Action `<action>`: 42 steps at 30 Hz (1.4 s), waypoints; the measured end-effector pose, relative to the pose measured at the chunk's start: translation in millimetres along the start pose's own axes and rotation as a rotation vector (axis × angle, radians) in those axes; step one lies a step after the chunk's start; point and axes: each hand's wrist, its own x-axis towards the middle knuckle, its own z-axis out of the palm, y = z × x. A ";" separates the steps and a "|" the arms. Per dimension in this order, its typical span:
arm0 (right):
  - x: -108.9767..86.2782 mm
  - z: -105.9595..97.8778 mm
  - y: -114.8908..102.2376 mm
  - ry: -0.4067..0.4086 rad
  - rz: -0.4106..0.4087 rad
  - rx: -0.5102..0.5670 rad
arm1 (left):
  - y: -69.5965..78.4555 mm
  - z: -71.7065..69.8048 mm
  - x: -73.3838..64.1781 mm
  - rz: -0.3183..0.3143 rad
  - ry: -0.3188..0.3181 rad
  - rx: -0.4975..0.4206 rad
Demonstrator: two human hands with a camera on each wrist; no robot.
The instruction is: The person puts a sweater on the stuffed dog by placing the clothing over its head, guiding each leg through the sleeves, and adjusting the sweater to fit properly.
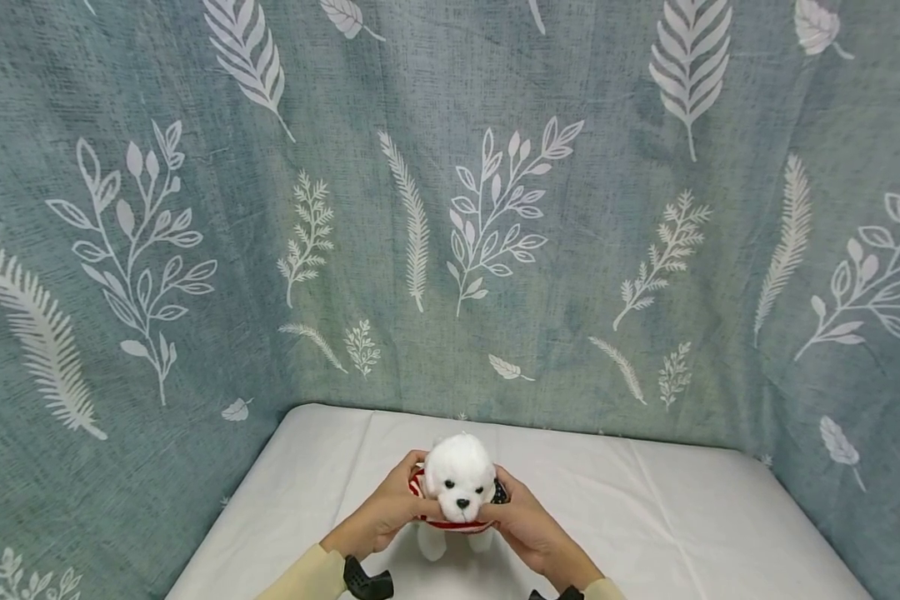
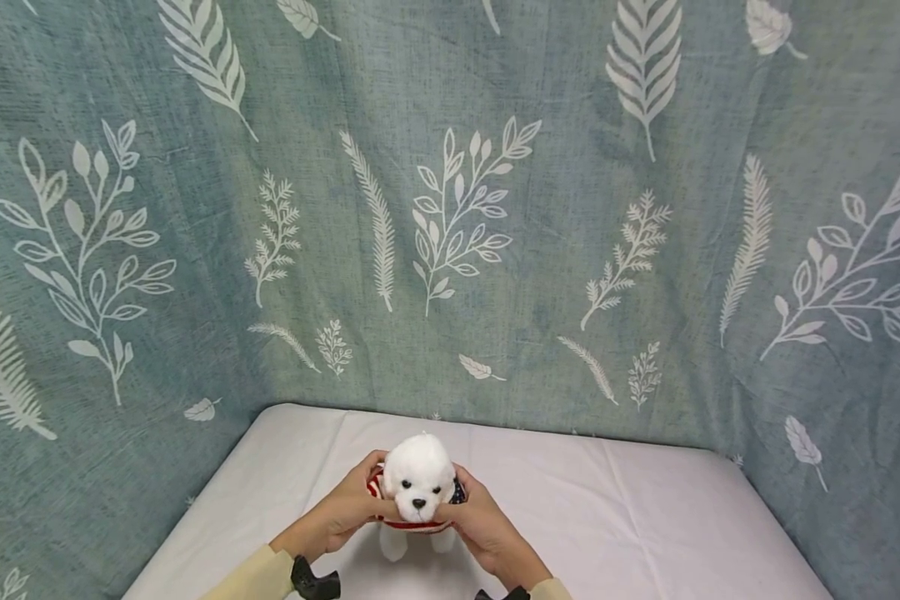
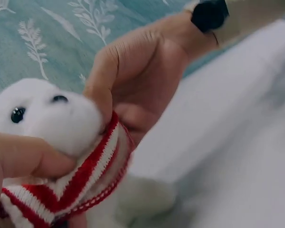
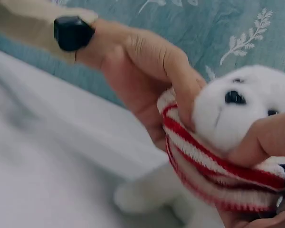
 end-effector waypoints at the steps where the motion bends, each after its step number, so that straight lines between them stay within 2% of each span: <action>1: 0.5 -1.5 0.3 0.010 0.000 -0.039 | -0.6 -1.5 0.7 0.011 0.005 0.044; 6: 3.0 -10.8 1.7 0.007 -0.022 -0.140 | -1.5 -7.6 3.6 0.048 -0.001 0.207; 11: 5.6 -14.8 5.6 -0.004 -0.049 -0.170 | -3.9 -13.0 6.2 0.087 -0.034 0.237; 17: 8.0 -17.5 13.0 0.025 -0.032 -0.199 | -10.9 -18.6 9.5 0.102 -0.058 0.286; 22: 10.6 -19.5 16.6 0.062 -0.009 -0.248 | -15.7 -25.4 12.7 0.119 -0.124 0.334; 28: 12.9 -20.0 17.9 0.079 -0.020 -0.342 | -17.0 -30.1 14.3 0.102 -0.139 0.329; 36: 12.1 -19.9 17.7 0.061 -0.077 -0.412 | -17.8 -28.8 15.0 0.132 -0.206 0.275; 42: 13.3 -18.4 15.9 0.035 -0.113 -0.430 | -18.9 -28.2 17.1 0.173 -0.176 0.337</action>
